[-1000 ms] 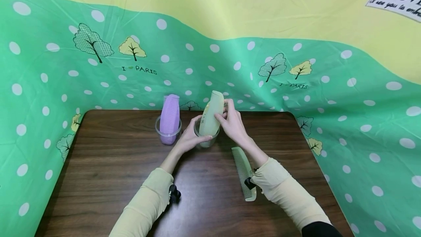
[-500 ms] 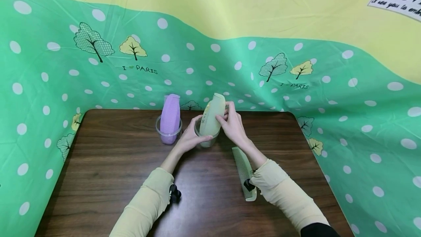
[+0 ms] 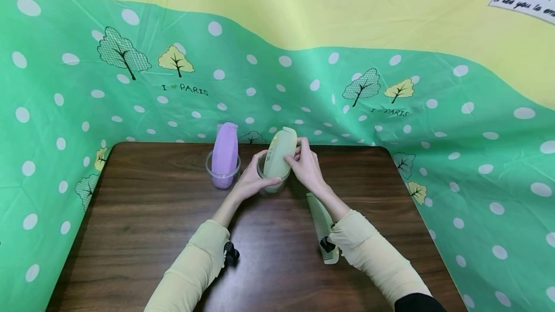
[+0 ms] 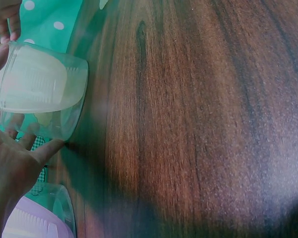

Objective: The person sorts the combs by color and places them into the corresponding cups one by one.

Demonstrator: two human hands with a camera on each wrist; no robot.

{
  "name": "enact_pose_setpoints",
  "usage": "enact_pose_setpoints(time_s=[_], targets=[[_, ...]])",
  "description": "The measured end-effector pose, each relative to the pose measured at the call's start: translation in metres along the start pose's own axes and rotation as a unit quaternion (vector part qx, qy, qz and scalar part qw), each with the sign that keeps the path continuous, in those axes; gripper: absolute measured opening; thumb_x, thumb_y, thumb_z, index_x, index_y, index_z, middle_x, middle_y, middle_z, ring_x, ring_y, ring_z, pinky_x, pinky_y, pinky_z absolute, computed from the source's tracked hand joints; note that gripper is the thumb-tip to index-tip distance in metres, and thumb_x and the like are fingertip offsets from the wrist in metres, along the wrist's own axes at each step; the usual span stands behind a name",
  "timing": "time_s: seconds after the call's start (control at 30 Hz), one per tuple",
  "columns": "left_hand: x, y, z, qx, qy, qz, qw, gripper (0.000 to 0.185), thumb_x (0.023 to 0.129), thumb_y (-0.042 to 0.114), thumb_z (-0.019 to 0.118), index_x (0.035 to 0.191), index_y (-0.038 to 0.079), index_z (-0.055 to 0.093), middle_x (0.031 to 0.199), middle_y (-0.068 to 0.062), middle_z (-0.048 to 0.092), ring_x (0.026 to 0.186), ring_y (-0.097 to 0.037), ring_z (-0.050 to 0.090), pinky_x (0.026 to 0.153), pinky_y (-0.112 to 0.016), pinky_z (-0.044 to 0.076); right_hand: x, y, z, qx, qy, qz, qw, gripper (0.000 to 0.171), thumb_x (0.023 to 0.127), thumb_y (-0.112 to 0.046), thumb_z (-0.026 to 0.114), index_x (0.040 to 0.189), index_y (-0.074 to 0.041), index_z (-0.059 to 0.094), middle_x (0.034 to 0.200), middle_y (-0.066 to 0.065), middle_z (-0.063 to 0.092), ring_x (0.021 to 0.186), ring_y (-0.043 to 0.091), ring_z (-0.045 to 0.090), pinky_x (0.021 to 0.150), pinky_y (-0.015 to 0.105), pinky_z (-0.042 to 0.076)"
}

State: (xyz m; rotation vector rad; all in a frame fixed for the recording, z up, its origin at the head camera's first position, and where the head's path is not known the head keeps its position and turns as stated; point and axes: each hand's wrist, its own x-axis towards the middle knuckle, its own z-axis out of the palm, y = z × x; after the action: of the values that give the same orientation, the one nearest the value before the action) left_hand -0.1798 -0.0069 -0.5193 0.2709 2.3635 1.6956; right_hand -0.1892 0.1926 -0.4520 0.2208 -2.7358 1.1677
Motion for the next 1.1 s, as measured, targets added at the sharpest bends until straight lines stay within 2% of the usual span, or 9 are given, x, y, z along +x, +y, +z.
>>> enact_pose_setpoints(time_s=[0.33,0.8,1.1], targets=[[0.0003,0.0018,-0.0005,0.003,0.001,0.016,0.9999,0.099,0.078,0.045,0.088,0.157,0.035,0.029,0.164,-0.002,0.036,0.151,-0.028,0.038,0.123,-0.055,0.031,-0.0017,0.003,0.0041,-0.012,-0.004,0.017,1.0,0.046,0.092,-0.016,0.078,0.129,-0.011,0.049,0.096,0.01,0.064,0.084,0.021,0.062,0.072,0.03,0.049],[0.0012,0.0001,-0.0007,0.003,0.001,0.012,0.9999,0.1,0.078,0.045,0.088,0.158,0.036,0.028,0.164,-0.001,0.036,0.151,-0.028,0.038,0.123,-0.054,0.031,-0.0018,0.0049,0.0033,-0.021,-0.023,0.024,0.999,0.042,0.094,-0.018,0.075,0.128,-0.01,0.052,0.094,0.009,0.065,0.084,0.023,0.062,0.072,0.031,0.049],[0.0,0.002,-0.0018,0.002,-0.001,0.008,1.0,0.1,0.079,0.042,0.088,0.158,0.036,0.027,0.164,-0.002,0.036,0.151,-0.028,0.038,0.123,-0.054,0.031,-0.0064,0.0081,0.0004,-0.002,-0.026,0.024,0.999,0.037,0.097,-0.019,0.072,0.129,-0.01,0.054,0.093,0.01,0.067,0.082,0.022,0.062,0.071,0.03,0.049]])
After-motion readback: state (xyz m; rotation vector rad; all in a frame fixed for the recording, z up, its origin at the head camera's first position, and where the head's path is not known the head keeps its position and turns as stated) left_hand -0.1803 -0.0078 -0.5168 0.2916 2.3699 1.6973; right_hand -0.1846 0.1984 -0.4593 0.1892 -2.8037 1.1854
